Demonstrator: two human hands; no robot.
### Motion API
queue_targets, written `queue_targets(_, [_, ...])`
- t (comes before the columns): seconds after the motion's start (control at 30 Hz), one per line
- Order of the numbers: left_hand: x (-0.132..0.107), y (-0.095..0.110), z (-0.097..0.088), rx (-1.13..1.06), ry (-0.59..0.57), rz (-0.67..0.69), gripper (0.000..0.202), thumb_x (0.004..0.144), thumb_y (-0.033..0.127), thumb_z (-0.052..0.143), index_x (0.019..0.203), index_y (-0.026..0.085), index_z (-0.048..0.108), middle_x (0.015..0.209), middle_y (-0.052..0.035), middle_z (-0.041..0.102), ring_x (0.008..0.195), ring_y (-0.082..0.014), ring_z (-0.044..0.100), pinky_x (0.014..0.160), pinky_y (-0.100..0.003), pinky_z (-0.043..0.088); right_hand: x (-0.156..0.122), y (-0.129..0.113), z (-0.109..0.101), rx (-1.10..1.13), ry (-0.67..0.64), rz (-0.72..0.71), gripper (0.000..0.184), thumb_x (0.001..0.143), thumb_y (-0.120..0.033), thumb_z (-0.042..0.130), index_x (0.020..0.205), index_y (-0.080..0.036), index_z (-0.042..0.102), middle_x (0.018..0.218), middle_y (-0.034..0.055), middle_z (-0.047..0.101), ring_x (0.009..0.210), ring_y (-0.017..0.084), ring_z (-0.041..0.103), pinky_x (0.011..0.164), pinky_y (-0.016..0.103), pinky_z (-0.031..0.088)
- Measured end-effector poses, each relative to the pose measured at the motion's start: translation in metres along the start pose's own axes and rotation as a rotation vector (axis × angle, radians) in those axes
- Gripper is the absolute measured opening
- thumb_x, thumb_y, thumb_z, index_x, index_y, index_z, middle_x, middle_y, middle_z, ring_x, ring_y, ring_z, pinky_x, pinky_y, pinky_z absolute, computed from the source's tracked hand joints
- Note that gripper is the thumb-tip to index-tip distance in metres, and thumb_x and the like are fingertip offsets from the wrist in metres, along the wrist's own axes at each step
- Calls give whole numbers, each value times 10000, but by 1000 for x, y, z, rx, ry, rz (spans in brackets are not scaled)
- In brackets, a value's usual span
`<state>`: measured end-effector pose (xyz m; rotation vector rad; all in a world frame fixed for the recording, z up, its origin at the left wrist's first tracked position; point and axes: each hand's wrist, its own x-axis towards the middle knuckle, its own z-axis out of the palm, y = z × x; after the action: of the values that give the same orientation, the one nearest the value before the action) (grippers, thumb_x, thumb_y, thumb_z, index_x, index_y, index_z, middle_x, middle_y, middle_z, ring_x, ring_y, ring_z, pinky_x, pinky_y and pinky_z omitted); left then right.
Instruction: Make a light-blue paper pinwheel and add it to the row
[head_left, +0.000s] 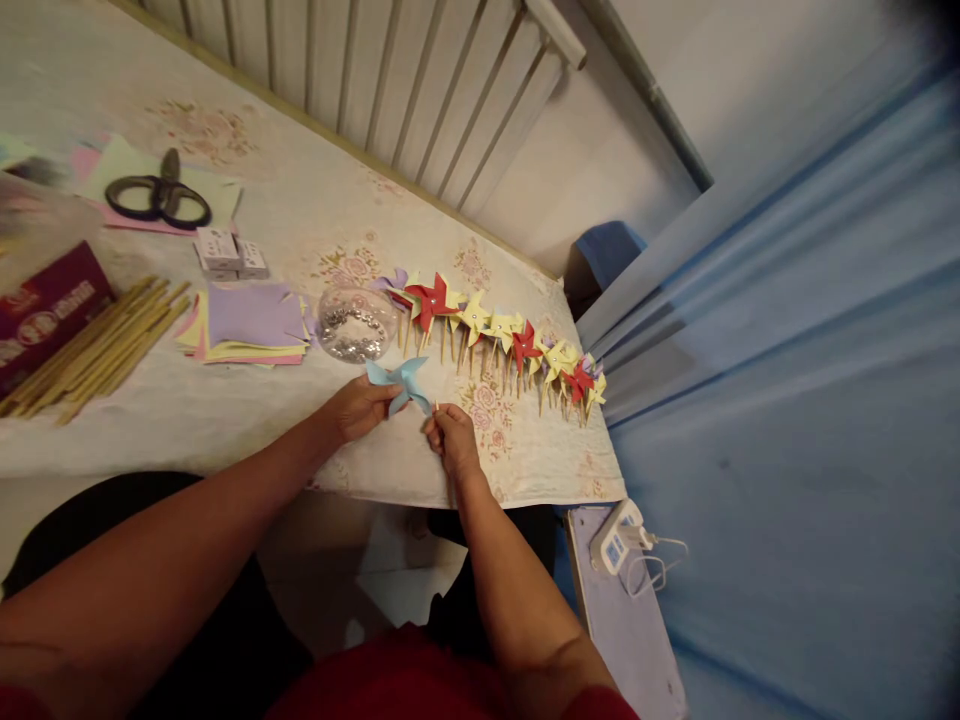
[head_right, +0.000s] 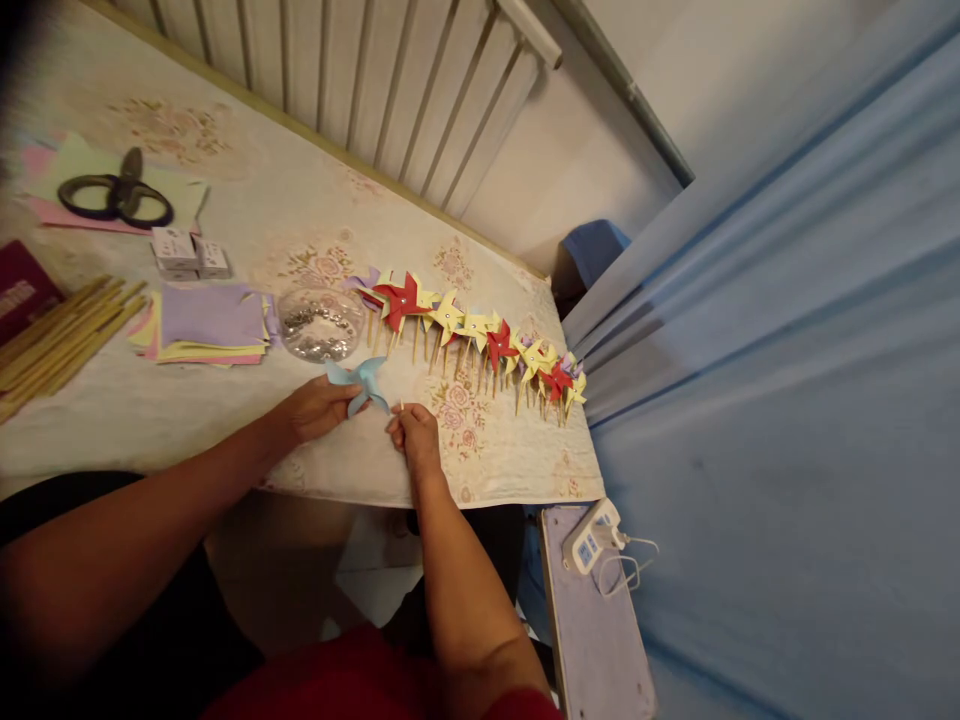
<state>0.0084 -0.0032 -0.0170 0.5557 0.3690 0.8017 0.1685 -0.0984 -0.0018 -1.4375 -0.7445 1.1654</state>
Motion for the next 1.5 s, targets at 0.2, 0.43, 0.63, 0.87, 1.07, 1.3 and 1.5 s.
queue_targets(0.2, [9, 4, 2, -1, -67, -43, 230, 630, 195, 883, 760, 131, 704, 690, -24, 694, 598, -121, 604, 608, -236, 505, -2, -3, 3, -10, 12, -26, 187, 728, -370, 643, 716, -201, 564, 502, -70, 570, 346, 49, 296, 360, 214, 144])
queue_targets(0.43, [7, 4, -1, 14, -33, -20, 228, 612, 187, 893, 710, 142, 693, 662, -9, 673, 577, -109, 577, 568, -220, 469, -2, -6, 3, 19, -2, -2, 190, 695, -354, 652, 775, -193, 591, 518, -68, 583, 356, 50, 289, 369, 217, 124])
queue_targets(0.63, [6, 7, 2, -7, -27, -36, 284, 563, 188, 916, 693, 126, 671, 642, -13, 667, 565, -109, 566, 565, -228, 464, 0, -2, 2, 46, -10, -10, 183, 673, -311, 659, 793, -189, 593, 520, -65, 587, 351, 48, 287, 371, 216, 131])
queue_targets(0.87, [4, 7, 3, 4, -35, -41, 277, 591, 203, 912, 700, 118, 672, 626, -21, 671, 563, -114, 583, 570, -229, 482, 0, 0, 3, 48, 1, -19, 125, 670, -266, 632, 757, -187, 592, 516, -63, 586, 352, 47, 300, 363, 208, 140])
queue_targets(1.07, [3, 6, 3, -32, -56, -35, 283, 574, 194, 922, 715, 122, 687, 649, -21, 688, 567, -117, 604, 585, -228, 510, 0, 0, 3, 15, 19, -12, 147, 684, -314, 653, 695, -185, 583, 516, -51, 586, 360, 45, 305, 366, 207, 144])
queue_targets(1.3, [2, 6, 3, -45, -35, -44, 275, 581, 169, 912, 731, 124, 685, 651, -16, 690, 566, -121, 606, 585, -239, 516, -1, -2, 3, 36, 5, 2, 156, 673, -314, 665, 708, -186, 582, 500, -58, 569, 354, 46, 291, 374, 214, 133])
queue_targets(1.5, [0, 7, 6, -39, -41, -60, 272, 590, 176, 910, 737, 129, 686, 659, -17, 692, 586, -126, 607, 618, -252, 511, -2, -3, 4, 47, 9, 9, 165, 666, -297, 675, 751, -188, 587, 504, -59, 573, 363, 52, 298, 379, 214, 139])
